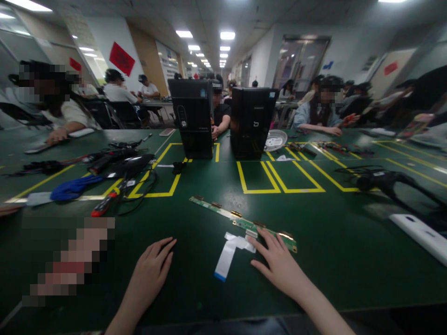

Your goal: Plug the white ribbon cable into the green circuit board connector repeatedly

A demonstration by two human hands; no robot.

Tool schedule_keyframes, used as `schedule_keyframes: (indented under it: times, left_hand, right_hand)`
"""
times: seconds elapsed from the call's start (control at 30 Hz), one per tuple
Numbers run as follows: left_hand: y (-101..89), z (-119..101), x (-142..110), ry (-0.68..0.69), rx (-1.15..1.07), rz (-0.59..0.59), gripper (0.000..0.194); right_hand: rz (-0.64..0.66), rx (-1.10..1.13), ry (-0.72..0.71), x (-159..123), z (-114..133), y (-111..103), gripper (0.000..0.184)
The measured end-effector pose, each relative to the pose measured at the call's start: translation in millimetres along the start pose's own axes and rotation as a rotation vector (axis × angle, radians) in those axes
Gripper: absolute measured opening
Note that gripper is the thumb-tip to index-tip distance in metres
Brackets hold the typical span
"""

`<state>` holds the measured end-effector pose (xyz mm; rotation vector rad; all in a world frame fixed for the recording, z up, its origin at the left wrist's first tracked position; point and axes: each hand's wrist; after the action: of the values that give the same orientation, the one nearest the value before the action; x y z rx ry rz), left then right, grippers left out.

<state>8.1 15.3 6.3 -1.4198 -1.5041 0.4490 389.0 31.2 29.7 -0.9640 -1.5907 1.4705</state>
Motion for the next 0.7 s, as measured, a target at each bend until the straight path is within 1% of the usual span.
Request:
schedule_keyframes:
  times: [0.13,0.2,0.27,0.33,0.47,0.6,0.7]
  left_hand:
    - [2.3,1.9,-0.9,-0.008,0.003,0.013,0.038]
    - [3.1,2.7,-1.2,-0.007,-0.002,0.01,0.038]
    - [3.3,3.1,-1.5,-0.003,-0.007,0.005,0.038]
    - [2.8,3.2,-1.8,-0.002,-0.008,0.001,0.037]
    - [1.9,1.9,-1.3,-0.005,-0.01,-0.007,0.037]
    - [2.0,1.0,-0.9,-0.001,-0.011,0.004,0.038]
    - [1.8,1.3,-1.4,-0.012,-0.015,0.009,0.037]
  right_hand:
    - [-0.104,-0.124,0.168,-18.7,-34.3,22.1,0.054]
    - [-0.139,-0.185,0.274,-26.7,-53.3,32.2,0.055]
    - [-0.137,-0.24,0.391,-34.1,-71.4,39.2,0.057]
    - [-0.106,-0.28,0.508,-40.9,-88.1,42.3,0.059]
    - [-0.022,-0.292,0.749,-52.3,-116.3,38.4,0.065]
    - [0.069,-0.202,1.027,-58.1,-138.8,28.0,0.076]
    - [0.11,-0.12,1.155,-59.4,-156.8,21.1,0.079]
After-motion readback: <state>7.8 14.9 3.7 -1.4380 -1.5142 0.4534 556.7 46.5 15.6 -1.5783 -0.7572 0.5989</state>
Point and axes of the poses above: each hand's wrist, its own x-axis towards the middle knuckle, its own y-axis out of the palm, z = x × y, and after that the axes turned 13 degrees about -x, right-handed
